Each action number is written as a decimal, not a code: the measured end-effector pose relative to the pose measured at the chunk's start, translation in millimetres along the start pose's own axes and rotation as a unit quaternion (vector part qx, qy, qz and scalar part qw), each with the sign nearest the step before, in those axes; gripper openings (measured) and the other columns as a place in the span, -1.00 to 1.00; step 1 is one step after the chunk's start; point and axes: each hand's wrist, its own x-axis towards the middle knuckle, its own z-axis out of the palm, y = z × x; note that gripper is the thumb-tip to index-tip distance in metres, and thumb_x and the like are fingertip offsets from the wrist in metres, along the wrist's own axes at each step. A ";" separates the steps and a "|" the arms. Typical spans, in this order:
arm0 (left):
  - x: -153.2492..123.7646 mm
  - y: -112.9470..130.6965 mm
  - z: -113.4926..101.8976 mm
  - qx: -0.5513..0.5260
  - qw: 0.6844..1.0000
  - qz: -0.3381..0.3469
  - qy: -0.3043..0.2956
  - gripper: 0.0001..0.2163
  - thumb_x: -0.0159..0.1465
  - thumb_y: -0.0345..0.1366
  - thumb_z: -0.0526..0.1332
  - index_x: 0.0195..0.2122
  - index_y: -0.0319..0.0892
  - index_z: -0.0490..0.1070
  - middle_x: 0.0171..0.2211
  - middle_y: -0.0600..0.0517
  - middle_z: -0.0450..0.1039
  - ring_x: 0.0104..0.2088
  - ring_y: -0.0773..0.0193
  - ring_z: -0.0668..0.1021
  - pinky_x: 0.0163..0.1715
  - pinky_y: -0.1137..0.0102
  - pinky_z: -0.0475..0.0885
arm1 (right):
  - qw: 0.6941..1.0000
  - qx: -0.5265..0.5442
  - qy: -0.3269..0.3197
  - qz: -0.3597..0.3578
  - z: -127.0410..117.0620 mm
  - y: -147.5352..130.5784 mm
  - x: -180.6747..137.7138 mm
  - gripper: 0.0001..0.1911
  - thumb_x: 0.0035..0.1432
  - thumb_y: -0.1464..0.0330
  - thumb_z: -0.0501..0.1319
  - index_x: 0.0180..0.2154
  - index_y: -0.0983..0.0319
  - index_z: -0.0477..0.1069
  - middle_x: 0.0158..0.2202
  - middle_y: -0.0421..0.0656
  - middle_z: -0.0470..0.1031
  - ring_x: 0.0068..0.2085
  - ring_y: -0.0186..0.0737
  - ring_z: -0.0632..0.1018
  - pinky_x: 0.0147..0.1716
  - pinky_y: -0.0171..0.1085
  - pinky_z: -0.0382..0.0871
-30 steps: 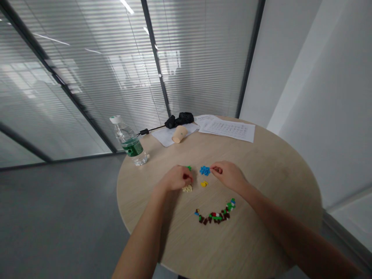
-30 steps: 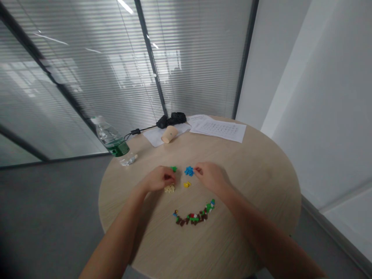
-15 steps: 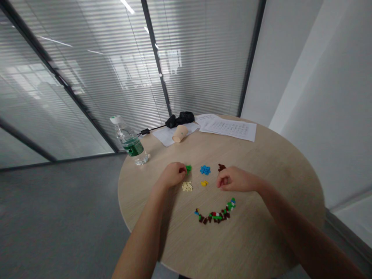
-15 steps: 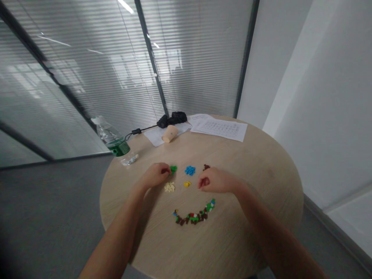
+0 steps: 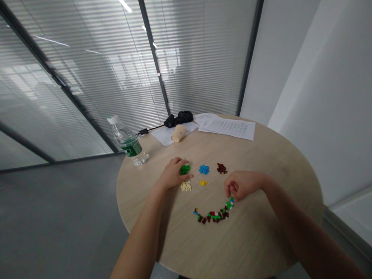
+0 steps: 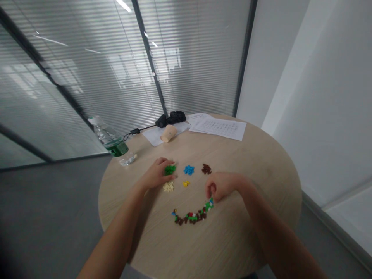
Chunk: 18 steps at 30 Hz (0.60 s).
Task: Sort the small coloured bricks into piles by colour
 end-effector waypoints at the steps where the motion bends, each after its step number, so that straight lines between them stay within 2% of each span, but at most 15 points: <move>1: 0.0 -2.7 2.5 -0.002 1.000 0.000 -0.005 -0.53 0.08 -0.10 0.28 0.01 -0.16 0.37 -0.08 -0.12 0.31 -0.08 0.09 0.40 -0.02 0.22 0.31 | 1.000 -0.005 0.002 -0.002 0.3 -0.2 0.6 -0.67 -0.26 0.57 0.21 -0.33 0.30 0.54 -0.61 -0.31 0.34 -0.55 -0.42 0.34 -0.55 -0.44 0.19; 8: 3.6 -11.3 14.4 -0.017 0.999 0.030 0.002 -0.65 0.16 -0.11 0.23 -0.05 -0.09 0.43 -0.11 -0.08 0.31 -0.09 0.14 0.40 -0.02 0.24 0.30 | 1.000 -0.018 0.006 -0.013 4.0 -1.0 5.3 -0.71 -0.24 0.54 0.23 -0.36 0.28 0.54 -0.61 -0.31 0.33 -0.55 -0.42 0.33 -0.57 -0.45 0.15; 14: 6.4 -10.5 19.3 -0.010 0.999 0.034 0.025 -0.74 0.21 -0.12 0.18 -0.16 -0.12 0.47 -0.17 -0.06 0.30 -0.12 0.17 0.39 -0.07 0.29 0.33 | 0.999 -0.022 0.008 -0.032 6.2 -5.4 7.3 -0.68 -0.20 0.56 0.18 -0.34 0.26 0.56 -0.62 -0.30 0.32 -0.56 -0.44 0.32 -0.59 -0.47 0.12; 18: 8.8 -8.3 23.0 -0.010 0.998 0.045 0.043 -0.75 0.22 -0.15 0.17 -0.14 -0.12 0.46 -0.17 -0.05 0.31 -0.13 0.17 0.39 -0.07 0.29 0.32 | 0.999 -0.017 0.006 -0.033 7.3 -5.9 9.3 -0.69 -0.20 0.56 0.15 -0.36 0.28 0.56 -0.62 -0.30 0.31 -0.57 -0.44 0.30 -0.61 -0.46 0.11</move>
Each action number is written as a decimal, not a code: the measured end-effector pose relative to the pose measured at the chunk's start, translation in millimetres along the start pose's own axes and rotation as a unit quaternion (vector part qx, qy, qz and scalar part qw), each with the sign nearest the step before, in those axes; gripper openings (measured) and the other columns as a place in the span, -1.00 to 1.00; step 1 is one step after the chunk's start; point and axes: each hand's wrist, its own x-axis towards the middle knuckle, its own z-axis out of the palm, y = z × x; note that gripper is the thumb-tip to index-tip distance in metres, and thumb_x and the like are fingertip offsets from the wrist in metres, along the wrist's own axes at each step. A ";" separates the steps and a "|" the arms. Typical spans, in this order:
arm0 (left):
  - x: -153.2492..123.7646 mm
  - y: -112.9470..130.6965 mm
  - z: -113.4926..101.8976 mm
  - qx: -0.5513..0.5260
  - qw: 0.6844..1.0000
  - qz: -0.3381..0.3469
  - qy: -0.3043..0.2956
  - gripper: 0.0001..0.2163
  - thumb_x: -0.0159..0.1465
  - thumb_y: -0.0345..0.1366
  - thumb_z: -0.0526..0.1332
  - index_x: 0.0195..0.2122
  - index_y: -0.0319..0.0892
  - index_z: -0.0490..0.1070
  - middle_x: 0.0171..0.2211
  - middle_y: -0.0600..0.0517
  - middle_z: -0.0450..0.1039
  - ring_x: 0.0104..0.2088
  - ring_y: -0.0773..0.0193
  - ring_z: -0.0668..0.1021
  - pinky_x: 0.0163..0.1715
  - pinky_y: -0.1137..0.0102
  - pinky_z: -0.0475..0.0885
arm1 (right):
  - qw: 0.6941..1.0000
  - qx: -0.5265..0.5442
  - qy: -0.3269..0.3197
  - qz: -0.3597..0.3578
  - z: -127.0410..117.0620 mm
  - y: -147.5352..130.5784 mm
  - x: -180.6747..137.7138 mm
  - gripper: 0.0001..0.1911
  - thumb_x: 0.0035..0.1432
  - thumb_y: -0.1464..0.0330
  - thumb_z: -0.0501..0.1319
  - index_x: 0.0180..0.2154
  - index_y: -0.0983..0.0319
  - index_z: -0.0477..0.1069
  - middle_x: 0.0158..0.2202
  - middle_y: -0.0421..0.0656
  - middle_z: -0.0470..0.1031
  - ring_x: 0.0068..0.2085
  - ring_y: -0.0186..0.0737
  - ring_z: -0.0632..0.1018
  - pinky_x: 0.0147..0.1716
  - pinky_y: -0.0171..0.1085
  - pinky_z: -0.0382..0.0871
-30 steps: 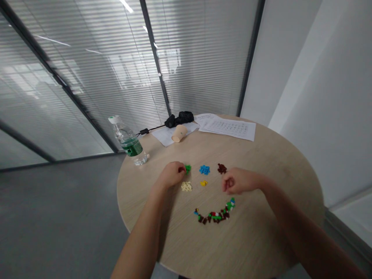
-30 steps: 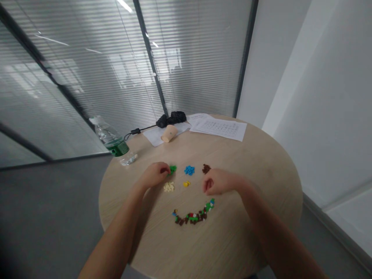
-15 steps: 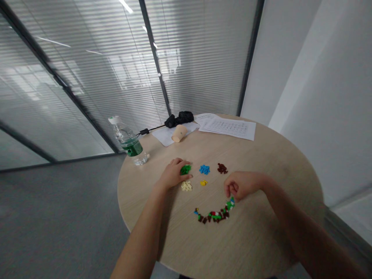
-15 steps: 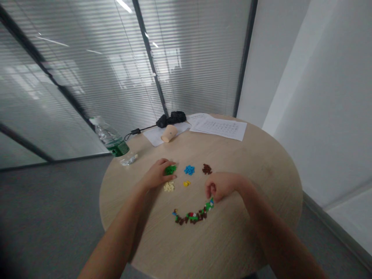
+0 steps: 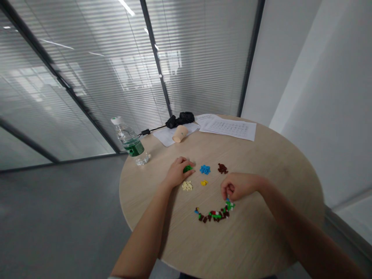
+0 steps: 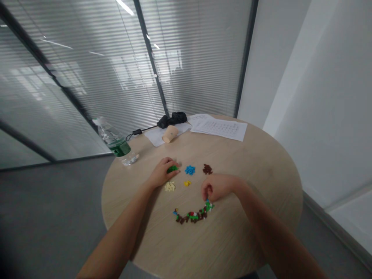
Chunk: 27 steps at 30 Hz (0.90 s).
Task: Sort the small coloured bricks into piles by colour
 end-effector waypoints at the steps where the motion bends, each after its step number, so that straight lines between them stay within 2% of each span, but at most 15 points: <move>1: 0.7 0.4 1.1 -0.002 1.000 0.006 0.002 -0.75 0.23 -0.15 0.16 -0.13 -0.11 0.45 -0.17 -0.05 0.31 -0.13 0.17 0.39 -0.07 0.29 0.32 | 1.000 0.002 0.001 -0.003 0.4 0.4 0.7 -0.71 -0.20 0.55 0.16 -0.37 0.28 0.55 -0.62 -0.30 0.31 -0.57 -0.44 0.30 -0.61 -0.46 0.11; 9: 4.6 0.9 5.0 -0.018 1.000 -0.007 0.011 -0.87 0.22 -0.28 0.16 -0.27 -0.17 0.46 -0.21 -0.06 0.34 -0.15 0.19 0.39 -0.10 0.31 0.32 | 1.000 0.002 0.011 0.003 4.3 4.4 3.7 -0.80 -0.15 0.50 0.20 -0.39 0.30 0.53 -0.61 -0.28 0.32 -0.57 -0.43 0.31 -0.63 -0.47 0.12; 16: 4.0 6.1 0.4 0.011 0.999 -0.034 0.012 -0.88 0.21 -0.33 0.12 -0.33 -0.18 0.45 -0.25 -0.06 0.35 -0.18 0.16 0.39 -0.15 0.29 0.33 | 1.000 0.008 0.005 0.002 2.7 2.7 4.3 -0.85 -0.13 0.46 0.25 -0.41 0.32 0.52 -0.59 -0.26 0.36 -0.55 -0.42 0.33 -0.58 -0.44 0.17; 22: 4.8 17.0 -6.9 0.005 0.997 -0.034 0.066 -0.87 0.22 -0.32 0.13 -0.29 -0.18 0.45 -0.25 -0.06 0.38 -0.19 0.17 0.40 -0.13 0.27 0.32 | 0.999 0.025 0.010 -0.033 -1.2 1.7 3.7 -0.89 -0.07 0.44 0.25 -0.42 0.33 0.50 -0.58 -0.24 0.37 -0.53 -0.40 0.34 -0.55 -0.42 0.16; 24: 5.3 26.7 -10.0 -0.037 0.996 -0.007 0.082 -0.87 0.24 -0.33 0.12 -0.31 -0.19 0.45 -0.27 -0.05 0.40 -0.21 0.21 0.41 -0.15 0.31 0.32 | 0.997 0.037 0.055 -0.047 -2.5 1.1 4.7 -0.90 -0.03 0.43 0.23 -0.41 0.32 0.49 -0.54 -0.22 0.39 -0.51 -0.38 0.36 -0.54 -0.41 0.17; 27: 5.7 45.3 -12.7 -0.121 0.989 0.059 0.054 -0.87 0.25 -0.29 0.15 -0.34 -0.18 0.46 -0.34 -0.01 0.43 -0.25 0.25 0.43 -0.17 0.35 0.33 | 0.977 0.043 0.198 -0.072 -3.2 -1.7 8.6 -0.92 0.02 0.44 0.21 -0.40 0.30 0.47 -0.45 -0.18 0.44 -0.44 -0.35 0.40 -0.46 -0.38 0.22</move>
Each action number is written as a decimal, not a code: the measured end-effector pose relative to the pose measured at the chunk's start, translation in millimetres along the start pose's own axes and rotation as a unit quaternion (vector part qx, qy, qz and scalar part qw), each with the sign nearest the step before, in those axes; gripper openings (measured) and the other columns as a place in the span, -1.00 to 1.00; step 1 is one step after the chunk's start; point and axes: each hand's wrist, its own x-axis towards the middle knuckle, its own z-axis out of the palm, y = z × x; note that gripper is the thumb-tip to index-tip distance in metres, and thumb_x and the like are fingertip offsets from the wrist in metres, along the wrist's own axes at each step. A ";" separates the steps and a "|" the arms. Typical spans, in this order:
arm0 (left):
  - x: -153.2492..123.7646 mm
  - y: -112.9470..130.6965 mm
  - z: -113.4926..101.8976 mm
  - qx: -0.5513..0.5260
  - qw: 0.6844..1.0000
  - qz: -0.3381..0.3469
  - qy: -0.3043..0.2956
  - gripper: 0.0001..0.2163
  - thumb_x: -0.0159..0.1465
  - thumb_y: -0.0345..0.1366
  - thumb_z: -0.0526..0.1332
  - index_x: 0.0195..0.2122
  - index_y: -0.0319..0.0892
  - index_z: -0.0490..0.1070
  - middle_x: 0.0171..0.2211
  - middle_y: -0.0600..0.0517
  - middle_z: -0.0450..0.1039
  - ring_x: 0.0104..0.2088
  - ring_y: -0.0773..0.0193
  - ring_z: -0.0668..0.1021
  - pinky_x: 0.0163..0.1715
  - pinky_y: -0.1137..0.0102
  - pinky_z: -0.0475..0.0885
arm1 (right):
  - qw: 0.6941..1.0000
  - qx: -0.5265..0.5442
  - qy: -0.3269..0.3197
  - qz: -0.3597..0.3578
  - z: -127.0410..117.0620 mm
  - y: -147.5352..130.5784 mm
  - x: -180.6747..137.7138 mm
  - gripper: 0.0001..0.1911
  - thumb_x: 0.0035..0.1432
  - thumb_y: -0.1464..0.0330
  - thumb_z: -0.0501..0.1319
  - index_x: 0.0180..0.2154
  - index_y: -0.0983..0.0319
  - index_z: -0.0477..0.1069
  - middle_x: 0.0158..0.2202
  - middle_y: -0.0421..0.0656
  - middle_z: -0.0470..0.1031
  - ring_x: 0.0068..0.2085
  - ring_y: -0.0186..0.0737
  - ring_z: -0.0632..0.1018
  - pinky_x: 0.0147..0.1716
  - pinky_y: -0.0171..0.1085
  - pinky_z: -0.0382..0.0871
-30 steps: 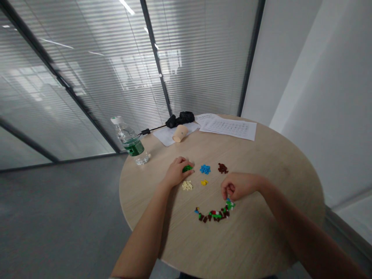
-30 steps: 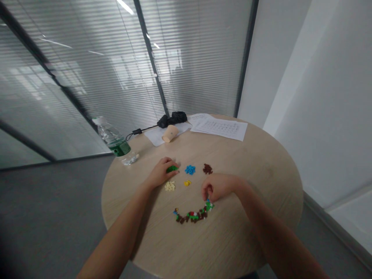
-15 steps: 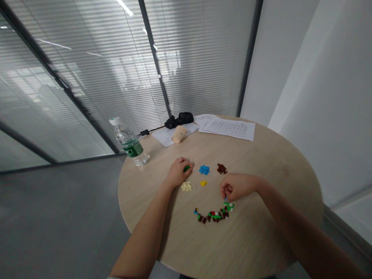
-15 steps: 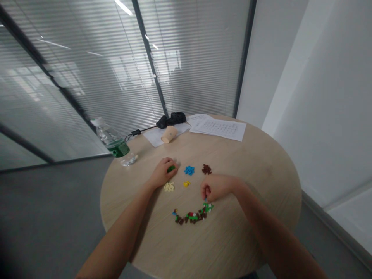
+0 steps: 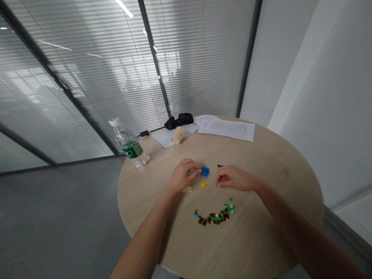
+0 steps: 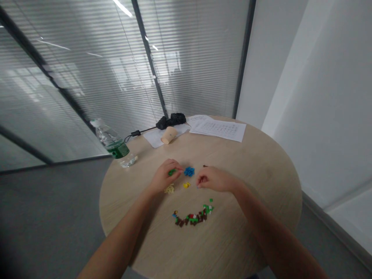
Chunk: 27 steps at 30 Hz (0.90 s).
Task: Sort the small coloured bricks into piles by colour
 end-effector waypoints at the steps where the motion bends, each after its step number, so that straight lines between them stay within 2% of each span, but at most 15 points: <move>1: 0.7 5.6 1.5 -0.024 0.999 0.016 -0.013 -0.87 0.24 -0.27 0.17 -0.33 -0.18 0.47 -0.35 -0.01 0.44 -0.25 0.25 0.44 -0.18 0.35 0.33 | 0.999 -0.002 0.050 -0.009 1.1 -1.1 1.7 -0.93 0.03 0.44 0.20 -0.41 0.29 0.47 -0.43 -0.17 0.45 -0.42 -0.34 0.41 -0.44 -0.38 0.23; 3: 1.5 13.8 5.2 -0.054 0.997 0.036 -0.037 -0.86 0.22 -0.23 0.21 -0.34 -0.18 0.48 -0.36 -0.01 0.46 -0.26 0.25 0.44 -0.19 0.36 0.33 | 0.992 0.000 0.122 -0.018 4.2 -3.8 5.2 -0.93 0.04 0.44 0.20 -0.41 0.27 0.46 -0.42 -0.18 0.46 -0.40 -0.34 0.42 -0.41 -0.36 0.24; 6: 2.0 17.0 10.5 -0.067 0.995 0.045 -0.050 -0.85 0.21 -0.21 0.22 -0.38 -0.18 0.47 -0.38 0.00 0.47 -0.28 0.26 0.45 -0.21 0.36 0.33 | 0.986 0.022 0.167 -0.009 10.5 -7.6 9.3 -0.93 0.05 0.44 0.20 -0.40 0.26 0.47 -0.42 -0.18 0.48 -0.42 -0.34 0.42 -0.41 -0.36 0.25; 11: 2.1 13.8 12.8 -0.057 0.997 0.047 -0.017 -0.89 0.22 -0.28 0.21 -0.37 -0.20 0.46 -0.41 0.00 0.46 -0.31 0.26 0.43 -0.24 0.36 0.32 | 0.980 0.048 0.195 0.002 19.1 -9.8 12.2 -0.92 0.04 0.42 0.21 -0.38 0.24 0.48 -0.41 -0.18 0.51 -0.42 -0.33 0.45 -0.42 -0.36 0.27; 16: 3.0 17.4 11.7 -0.043 0.998 0.044 -0.010 -0.94 0.19 -0.37 0.20 -0.40 -0.20 0.44 -0.42 0.02 0.45 -0.32 0.27 0.43 -0.24 0.37 0.31 | 0.977 0.065 0.202 0.009 23.1 -4.2 14.5 -0.89 0.06 0.38 0.19 -0.36 0.23 0.48 -0.38 -0.16 0.54 -0.40 -0.30 0.49 -0.41 -0.34 0.31; 20: 2.7 12.6 12.5 0.013 1.000 -0.017 0.004 -0.96 0.16 -0.41 0.20 -0.41 -0.19 0.44 -0.42 0.03 0.46 -0.31 0.27 0.43 -0.25 0.38 0.32 | 0.974 0.065 0.216 0.022 21.1 1.9 14.2 -0.83 0.10 0.34 0.16 -0.27 0.22 0.47 -0.32 -0.12 0.55 -0.35 -0.27 0.51 -0.38 -0.33 0.34; 23: 2.4 5.4 12.8 0.097 0.991 -0.088 0.014 -0.93 0.16 -0.38 0.20 -0.43 -0.20 0.46 -0.41 0.01 0.46 -0.30 0.24 0.43 -0.28 0.38 0.32 | 0.984 0.028 0.174 0.039 15.0 4.1 9.9 -0.84 0.08 0.34 0.16 -0.31 0.24 0.47 -0.38 -0.12 0.54 -0.38 -0.28 0.50 -0.41 -0.34 0.32; 27: 3.2 -0.4 14.3 0.174 0.977 -0.123 -0.006 -0.90 0.19 -0.33 0.20 -0.39 -0.18 0.50 -0.35 -0.01 0.46 -0.26 0.21 0.42 -0.27 0.37 0.33 | 0.997 -0.024 0.019 0.070 4.3 4.8 0.3 -0.89 -0.02 0.42 0.18 -0.43 0.28 0.47 -0.49 -0.15 0.50 -0.45 -0.30 0.47 -0.49 -0.38 0.25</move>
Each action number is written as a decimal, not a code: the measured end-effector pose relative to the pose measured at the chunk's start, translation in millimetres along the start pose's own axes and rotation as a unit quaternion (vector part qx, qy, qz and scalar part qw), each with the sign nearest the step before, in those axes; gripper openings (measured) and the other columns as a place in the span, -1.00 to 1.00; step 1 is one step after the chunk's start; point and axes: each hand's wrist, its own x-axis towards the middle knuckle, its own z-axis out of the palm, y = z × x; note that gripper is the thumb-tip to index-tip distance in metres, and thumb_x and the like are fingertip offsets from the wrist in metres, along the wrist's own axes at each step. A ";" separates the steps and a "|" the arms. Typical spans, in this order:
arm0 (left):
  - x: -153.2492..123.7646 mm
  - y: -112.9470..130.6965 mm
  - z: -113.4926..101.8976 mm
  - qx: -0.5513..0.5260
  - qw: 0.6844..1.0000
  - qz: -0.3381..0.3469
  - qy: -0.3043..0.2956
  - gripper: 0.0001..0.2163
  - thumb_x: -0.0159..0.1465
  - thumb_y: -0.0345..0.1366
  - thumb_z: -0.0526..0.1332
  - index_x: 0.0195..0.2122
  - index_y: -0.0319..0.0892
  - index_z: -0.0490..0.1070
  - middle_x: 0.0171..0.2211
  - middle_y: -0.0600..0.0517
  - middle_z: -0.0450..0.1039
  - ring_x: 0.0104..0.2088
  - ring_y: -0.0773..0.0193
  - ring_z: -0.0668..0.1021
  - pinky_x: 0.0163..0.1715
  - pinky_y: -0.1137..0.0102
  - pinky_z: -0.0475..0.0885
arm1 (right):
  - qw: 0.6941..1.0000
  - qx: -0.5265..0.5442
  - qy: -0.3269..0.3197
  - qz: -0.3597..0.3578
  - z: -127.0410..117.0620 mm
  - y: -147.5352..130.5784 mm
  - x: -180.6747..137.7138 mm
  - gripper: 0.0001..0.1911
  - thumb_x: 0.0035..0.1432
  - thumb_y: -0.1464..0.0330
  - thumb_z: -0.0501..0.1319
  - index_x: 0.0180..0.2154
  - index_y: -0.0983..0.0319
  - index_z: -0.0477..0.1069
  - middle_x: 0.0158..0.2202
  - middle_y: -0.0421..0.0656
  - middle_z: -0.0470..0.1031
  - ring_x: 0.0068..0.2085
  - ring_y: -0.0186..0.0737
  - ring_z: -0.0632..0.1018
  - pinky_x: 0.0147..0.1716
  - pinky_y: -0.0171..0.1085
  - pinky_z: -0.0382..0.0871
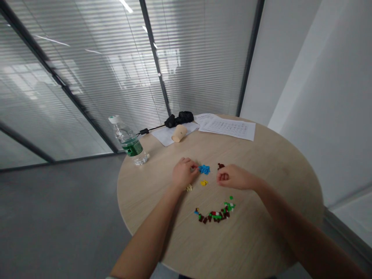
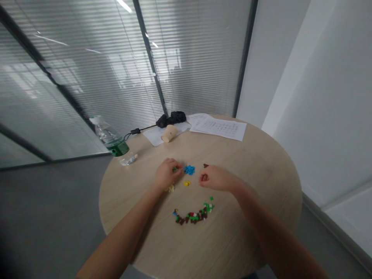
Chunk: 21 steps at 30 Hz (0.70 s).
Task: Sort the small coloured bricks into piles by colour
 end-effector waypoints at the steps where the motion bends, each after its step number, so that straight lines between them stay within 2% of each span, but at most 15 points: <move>1: 0.5 -0.1 1.1 0.008 1.000 0.000 -0.006 -0.90 0.19 -0.32 0.20 -0.37 -0.17 0.51 -0.34 -0.01 0.46 -0.25 0.21 0.42 -0.27 0.37 0.32 | 0.999 -0.006 -0.035 0.006 -2.5 1.0 -2.1 -0.90 -0.05 0.43 0.18 -0.44 0.29 0.47 -0.50 -0.16 0.50 -0.46 -0.31 0.46 -0.51 -0.38 0.24; 5: 2.2 0.1 6.5 0.010 1.000 0.012 -0.017 -0.89 0.20 -0.29 0.21 -0.33 -0.12 0.53 -0.33 0.01 0.46 -0.24 0.22 0.41 -0.27 0.37 0.32 | 0.987 -0.002 -0.158 0.031 -9.5 6.9 -8.3 -0.85 -0.13 0.44 0.23 -0.40 0.30 0.48 -0.53 -0.20 0.47 -0.51 -0.35 0.44 -0.55 -0.42 0.23; 7: 2.6 -0.4 8.2 0.006 1.000 0.016 -0.016 -0.90 0.19 -0.29 0.22 -0.33 -0.12 0.53 -0.33 0.01 0.46 -0.24 0.21 0.40 -0.27 0.37 0.32 | 0.983 0.004 -0.181 0.039 -10.9 9.8 -10.4 -0.85 -0.15 0.43 0.25 -0.41 0.30 0.47 -0.55 -0.22 0.45 -0.54 -0.38 0.42 -0.57 -0.43 0.22; 13: 2.2 -2.9 7.3 -0.014 1.000 0.020 -0.014 -0.91 0.18 -0.28 0.25 -0.35 -0.14 0.53 -0.34 0.00 0.45 -0.26 0.20 0.40 -0.29 0.35 0.32 | 0.985 0.022 -0.170 0.034 -10.4 13.2 -13.7 -0.87 -0.20 0.48 0.25 -0.46 0.26 0.47 -0.58 -0.25 0.43 -0.57 -0.38 0.40 -0.59 -0.41 0.23; 21: 0.1 -2.2 1.2 -0.029 0.999 0.018 -0.003 -0.89 0.20 -0.28 0.23 -0.33 -0.15 0.53 -0.34 -0.01 0.46 -0.25 0.21 0.41 -0.26 0.36 0.32 | 0.986 -0.014 -0.167 0.019 -10.4 8.6 -13.2 -0.85 -0.22 0.50 0.26 -0.47 0.26 0.51 -0.58 -0.24 0.44 -0.55 -0.36 0.40 -0.58 -0.40 0.21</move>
